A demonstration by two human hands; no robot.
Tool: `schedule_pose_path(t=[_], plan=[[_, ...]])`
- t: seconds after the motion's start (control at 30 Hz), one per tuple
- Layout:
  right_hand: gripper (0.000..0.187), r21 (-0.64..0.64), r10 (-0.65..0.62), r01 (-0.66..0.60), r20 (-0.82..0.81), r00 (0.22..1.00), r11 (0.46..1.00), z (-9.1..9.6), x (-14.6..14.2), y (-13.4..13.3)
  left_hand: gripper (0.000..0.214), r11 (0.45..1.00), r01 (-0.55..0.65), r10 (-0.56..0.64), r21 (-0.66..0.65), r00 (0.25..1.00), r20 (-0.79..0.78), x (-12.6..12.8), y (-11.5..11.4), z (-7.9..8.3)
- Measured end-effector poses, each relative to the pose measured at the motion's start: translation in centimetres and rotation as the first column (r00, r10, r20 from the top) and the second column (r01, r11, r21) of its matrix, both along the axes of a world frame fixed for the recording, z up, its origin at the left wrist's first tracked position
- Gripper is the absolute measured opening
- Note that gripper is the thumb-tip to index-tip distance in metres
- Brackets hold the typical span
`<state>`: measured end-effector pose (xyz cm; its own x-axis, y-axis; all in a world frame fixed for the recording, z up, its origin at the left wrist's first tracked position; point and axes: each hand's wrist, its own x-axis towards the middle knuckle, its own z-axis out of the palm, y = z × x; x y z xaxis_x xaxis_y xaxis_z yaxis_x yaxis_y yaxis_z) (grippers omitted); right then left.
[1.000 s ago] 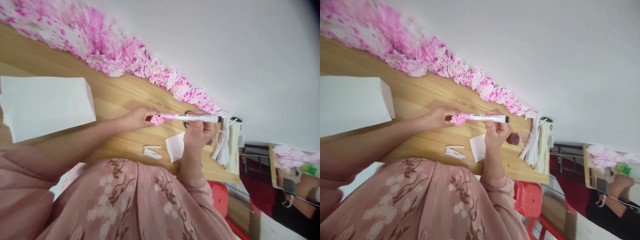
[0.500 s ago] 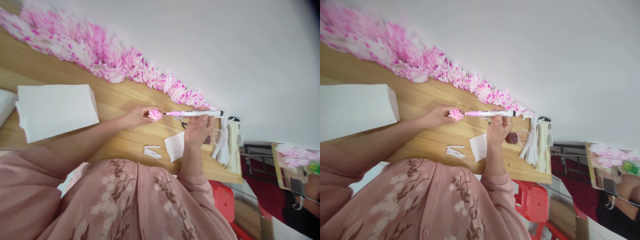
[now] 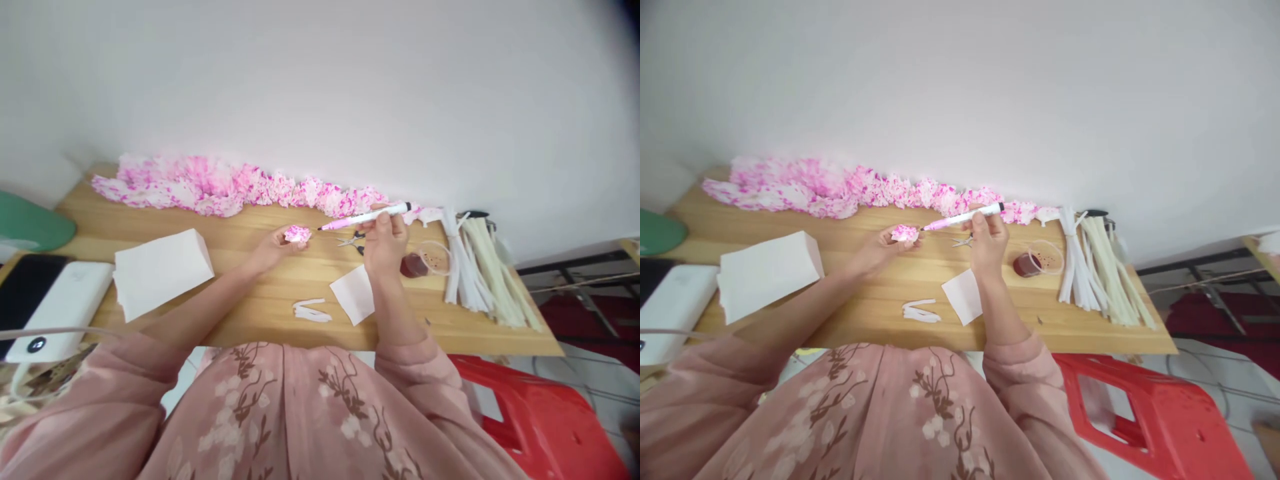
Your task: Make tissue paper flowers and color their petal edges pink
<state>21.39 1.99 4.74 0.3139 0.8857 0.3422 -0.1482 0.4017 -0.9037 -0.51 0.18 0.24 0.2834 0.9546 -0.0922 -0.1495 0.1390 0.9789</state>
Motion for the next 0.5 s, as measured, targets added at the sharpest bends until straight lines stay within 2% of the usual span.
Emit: schedule_pose_path(t=[0.1, 0.2, 0.37, 0.5], plan=[[0.041, -0.003, 0.011, -0.011, -0.042, 0.999, 1.000, 0.2, 0.1, 0.2, 0.050, 0.999, 0.043, -0.044, 0.008, 0.997, 0.066, 0.3, 0.3, 1.3], [0.042, 0.009, 0.018, -0.017, -0.088, 0.996, 1.000, 0.4, 0.2, 0.5, 0.052, 0.997, 0.066, -0.069, 0.028, 0.992, 0.109, 0.4, 0.6, 1.7], [0.040, 0.007, 0.042, -0.042, -0.092, 0.995, 0.999, 0.0, 0.2, 0.5, 0.057, 1.000, -0.003, 0.006, -0.030, 0.995, 0.102, 0.2, 0.8, 0.1], [0.035, -0.009, 0.057, -0.058, -0.052, 0.997, 0.998, -0.6, 0.1, 0.2, 0.066, 0.995, 0.018, -0.006, -0.095, 0.993, 0.119, 0.0, 0.7, -1.0]])
